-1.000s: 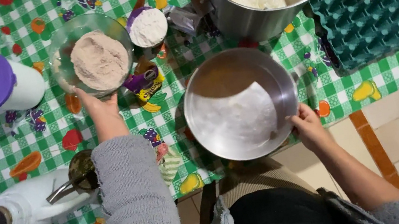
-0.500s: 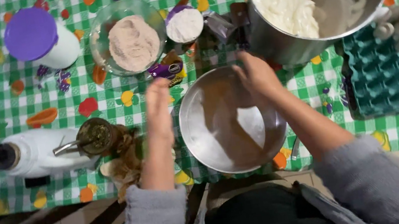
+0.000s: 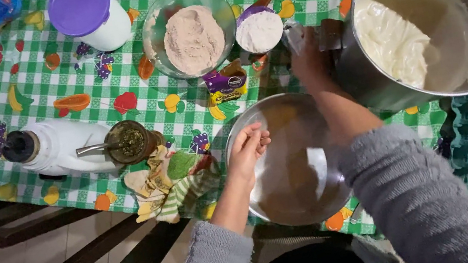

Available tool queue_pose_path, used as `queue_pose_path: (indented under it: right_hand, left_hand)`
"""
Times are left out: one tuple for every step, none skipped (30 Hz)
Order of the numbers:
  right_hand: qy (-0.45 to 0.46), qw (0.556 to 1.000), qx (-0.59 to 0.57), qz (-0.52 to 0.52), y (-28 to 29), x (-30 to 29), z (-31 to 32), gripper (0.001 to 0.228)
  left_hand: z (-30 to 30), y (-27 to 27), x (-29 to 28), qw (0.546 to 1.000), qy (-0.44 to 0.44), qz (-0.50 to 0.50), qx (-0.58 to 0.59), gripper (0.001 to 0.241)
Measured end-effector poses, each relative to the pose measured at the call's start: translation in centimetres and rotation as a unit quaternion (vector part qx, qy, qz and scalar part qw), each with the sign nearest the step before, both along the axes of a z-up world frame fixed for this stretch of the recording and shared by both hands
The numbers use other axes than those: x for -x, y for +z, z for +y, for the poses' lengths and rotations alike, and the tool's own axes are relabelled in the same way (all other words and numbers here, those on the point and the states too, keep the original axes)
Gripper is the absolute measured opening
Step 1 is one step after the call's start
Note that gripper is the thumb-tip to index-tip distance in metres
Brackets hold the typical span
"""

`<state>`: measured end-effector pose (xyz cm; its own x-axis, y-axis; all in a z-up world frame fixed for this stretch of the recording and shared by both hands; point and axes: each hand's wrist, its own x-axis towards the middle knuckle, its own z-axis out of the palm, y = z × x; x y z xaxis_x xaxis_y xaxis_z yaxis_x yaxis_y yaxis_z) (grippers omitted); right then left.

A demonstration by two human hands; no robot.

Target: Greasing the interior of a circular baking pan with butter using a piece of paper.

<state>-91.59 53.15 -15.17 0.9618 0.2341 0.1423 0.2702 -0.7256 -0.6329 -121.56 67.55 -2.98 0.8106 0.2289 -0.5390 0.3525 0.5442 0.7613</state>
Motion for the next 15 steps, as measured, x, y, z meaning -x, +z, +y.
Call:
queue_pose_path:
  right_hand:
    - [0.000,1.000,0.001,0.001,2.8,1.7,0.6,0.073]
    - [-0.039,0.997,0.032,0.063,5.6,3.9,0.8,0.064]
    - [-0.076,0.987,0.063,0.125,8.5,6.0,1.1,0.057]
    - [-0.082,0.987,0.061,0.122,8.5,7.0,0.9,0.057]
    - [-0.065,0.995,-0.007,0.073,8.7,8.1,0.8,0.061]
    - [-0.047,0.996,-0.073,0.023,8.8,9.3,0.7,0.067]
    - [-0.052,0.996,-0.074,0.020,12.7,11.9,0.5,0.067]
    - [-0.052,0.993,-0.075,0.069,16.6,14.6,0.3,0.061]
    - [-0.050,0.989,-0.077,0.118,20.3,17.3,0.2,0.055]
    - [-0.055,0.989,-0.077,0.118,20.8,19.3,-0.4,0.055]
    - [-0.004,0.997,-0.063,0.040,21.2,21.4,-1.1,0.054]
    - [0.048,0.997,-0.046,-0.036,21.6,23.5,-1.8,0.055]
    - [0.044,0.997,-0.045,-0.036,21.9,24.7,-2.5,0.055]
    - [0.075,0.992,-0.071,-0.070,22.2,26.1,-3.1,0.057]
    - [0.106,0.984,-0.096,-0.103,22.5,27.4,-3.8,0.060]
  left_hand:
    - [0.2,0.2,-0.3,1.000,0.000,0.001,0.001,0.029]
    - [0.3,0.3,-0.3,1.000,0.003,-0.008,0.008,0.028]
    - [0.3,0.5,-0.3,1.000,0.006,-0.018,0.014,0.028]
    - [0.4,0.6,-0.6,1.000,0.000,-0.021,0.014,0.028]
    - [0.4,0.8,-0.9,0.999,0.003,-0.032,0.031,0.032]
    - [0.5,1.0,-0.9,0.998,0.007,-0.043,0.049,0.035]
    - [0.3,2.0,-1.5,0.998,0.001,-0.046,0.049,0.035]
    - [0.1,2.9,-1.9,0.999,-0.015,-0.010,0.036,0.040]
    - [-0.1,3.8,-2.2,0.999,-0.031,0.025,0.023,0.046]
    - [-0.5,4.0,-2.1,0.999,-0.036,0.025,0.023,0.046]
    - [-0.9,4.1,-1.9,0.996,-0.043,-0.016,0.077,0.050]
    - [-1.4,4.1,-1.6,0.988,-0.050,-0.057,0.132,0.056]
    - [-1.9,4.5,-1.3,0.988,-0.053,-0.056,0.133,0.056]
    - [-2.6,4.9,-0.7,0.991,-0.062,-0.044,0.109,0.058]
    - [-3.2,5.3,-0.2,0.994,-0.070,-0.031,0.084,0.062]
